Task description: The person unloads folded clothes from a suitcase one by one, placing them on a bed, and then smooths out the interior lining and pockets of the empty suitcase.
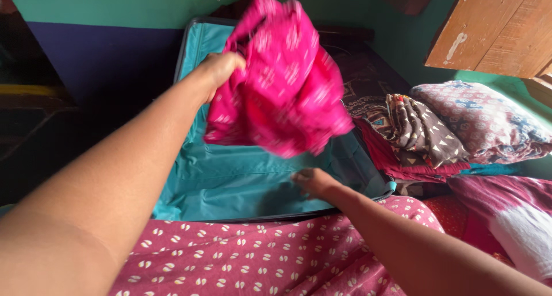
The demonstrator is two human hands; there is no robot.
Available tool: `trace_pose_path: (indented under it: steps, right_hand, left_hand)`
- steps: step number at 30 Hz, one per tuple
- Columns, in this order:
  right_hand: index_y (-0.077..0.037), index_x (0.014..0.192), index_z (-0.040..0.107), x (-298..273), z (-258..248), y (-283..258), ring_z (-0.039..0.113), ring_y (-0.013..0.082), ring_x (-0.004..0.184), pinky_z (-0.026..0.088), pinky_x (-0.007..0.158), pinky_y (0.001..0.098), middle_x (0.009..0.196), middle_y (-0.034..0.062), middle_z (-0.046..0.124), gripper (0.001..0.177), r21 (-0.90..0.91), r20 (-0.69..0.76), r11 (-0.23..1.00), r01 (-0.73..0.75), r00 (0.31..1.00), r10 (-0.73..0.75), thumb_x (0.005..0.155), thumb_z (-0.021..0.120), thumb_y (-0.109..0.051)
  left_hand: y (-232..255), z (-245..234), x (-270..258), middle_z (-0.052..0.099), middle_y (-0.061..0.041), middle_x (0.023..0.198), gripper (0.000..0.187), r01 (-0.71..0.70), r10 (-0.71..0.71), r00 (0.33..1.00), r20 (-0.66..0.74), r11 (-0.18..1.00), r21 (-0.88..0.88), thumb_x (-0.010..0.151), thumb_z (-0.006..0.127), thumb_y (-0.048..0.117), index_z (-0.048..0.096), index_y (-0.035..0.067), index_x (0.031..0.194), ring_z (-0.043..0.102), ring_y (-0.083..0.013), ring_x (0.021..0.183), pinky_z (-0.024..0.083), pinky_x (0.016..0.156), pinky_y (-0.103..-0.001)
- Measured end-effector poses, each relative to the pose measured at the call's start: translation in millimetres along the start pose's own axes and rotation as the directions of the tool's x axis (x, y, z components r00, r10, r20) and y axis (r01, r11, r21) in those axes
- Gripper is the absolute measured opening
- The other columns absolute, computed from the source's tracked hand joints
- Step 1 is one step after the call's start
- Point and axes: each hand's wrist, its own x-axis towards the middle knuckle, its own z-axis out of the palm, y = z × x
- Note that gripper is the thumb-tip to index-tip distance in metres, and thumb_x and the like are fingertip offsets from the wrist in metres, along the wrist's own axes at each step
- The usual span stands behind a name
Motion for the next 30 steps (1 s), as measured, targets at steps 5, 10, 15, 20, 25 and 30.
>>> trace_pose_path:
  steps: [5, 10, 15, 20, 25, 30]
  right_hand:
    - [-0.01, 0.15, 0.045, -26, -30, -57, 0.059, 0.0283, 0.122, 0.049, 0.099, 0.0499, 0.146, 0.016, 0.056, 0.101, 0.784, -0.162, 0.554, 0.28, 0.954, -0.252, 0.081, 0.048, -0.084]
    - [-0.008, 0.158, 0.027, -40, -57, -91, 0.055, 0.0378, 0.131, 0.045, 0.111, 0.0531, 0.145, 0.0239, 0.055, 0.106, 0.764, -0.07, 0.537, 0.358, 0.873, -0.483, 0.084, 0.061, -0.076]
    - [-0.008, 0.159, 0.027, -27, -57, -95, 0.02, 0.0333, 0.154, 0.027, 0.121, 0.0453, 0.167, 0.0209, 0.015, 0.099, -0.299, -0.307, 0.786, 0.541, 0.726, -0.616, 0.081, 0.072, -0.049]
    - [-0.018, 0.161, 0.03, -9, -61, -125, 0.01, 0.0341, 0.159, 0.02, 0.126, 0.0459, 0.171, 0.0179, 0.008, 0.082, -0.421, -0.262, 0.824, 0.38, 0.819, -0.511, 0.092, 0.058, -0.053]
    - [-0.029, 0.166, 0.033, -11, -42, -163, 0.017, 0.0413, 0.157, 0.019, 0.13, 0.0497, 0.171, 0.019, 0.017, 0.077, -0.758, -0.114, 0.569, 0.32, 0.794, -0.598, 0.094, 0.044, -0.055]
    - [-0.027, 0.158, 0.04, -83, 12, -197, 0.022, 0.0378, 0.157, 0.025, 0.127, 0.0464, 0.172, 0.0178, 0.018, 0.094, -0.621, 0.051, 0.569, 0.539, 0.752, -0.657, 0.081, 0.052, -0.079]
  left_hand:
    - [-12, 16, -21, 0.073, -0.017, 0.12, 0.05, 0.221, -0.017, 0.857, 0.516, 0.916, -0.335, 0.084, 0.05, 0.031, 0.066, 0.003, 0.123, 0.07, -0.0326, 0.107, 0.055, 0.101, -0.051]
    - [-94, 50, -53, 0.073, -0.016, 0.12, 0.048, 0.459, -0.148, 0.761, 0.632, 0.811, -0.363, 0.09, 0.046, 0.031, 0.066, 0.003, 0.123, 0.071, -0.0292, 0.11, 0.052, 0.107, -0.049]
    - [-106, 52, -72, 0.074, -0.016, 0.113, 0.05, 0.406, -0.128, 0.8, 0.587, 0.835, -0.371, 0.089, 0.041, 0.033, 0.068, 0.004, 0.12, 0.071, -0.0281, 0.102, 0.054, 0.1, -0.05]
    - [-100, 45, -75, 0.074, -0.015, 0.11, 0.05, 0.405, -0.142, 0.795, 0.59, 0.849, -0.341, 0.09, 0.041, 0.036, 0.068, 0.005, 0.117, 0.072, -0.028, 0.099, 0.055, 0.097, -0.049]
    - [-114, 53, -68, 0.075, -0.013, 0.111, 0.049, 0.406, -0.182, 0.815, 0.55, 0.856, -0.319, 0.093, 0.041, 0.042, 0.067, 0.008, 0.116, 0.07, -0.0273, 0.101, 0.056, 0.094, -0.046]
    - [-135, 58, -69, 0.075, -0.01, 0.11, 0.05, 0.338, -0.114, 0.908, 0.403, 0.769, -0.542, 0.095, 0.039, 0.044, 0.065, 0.012, 0.125, 0.069, -0.0283, 0.103, 0.058, 0.09, -0.047]
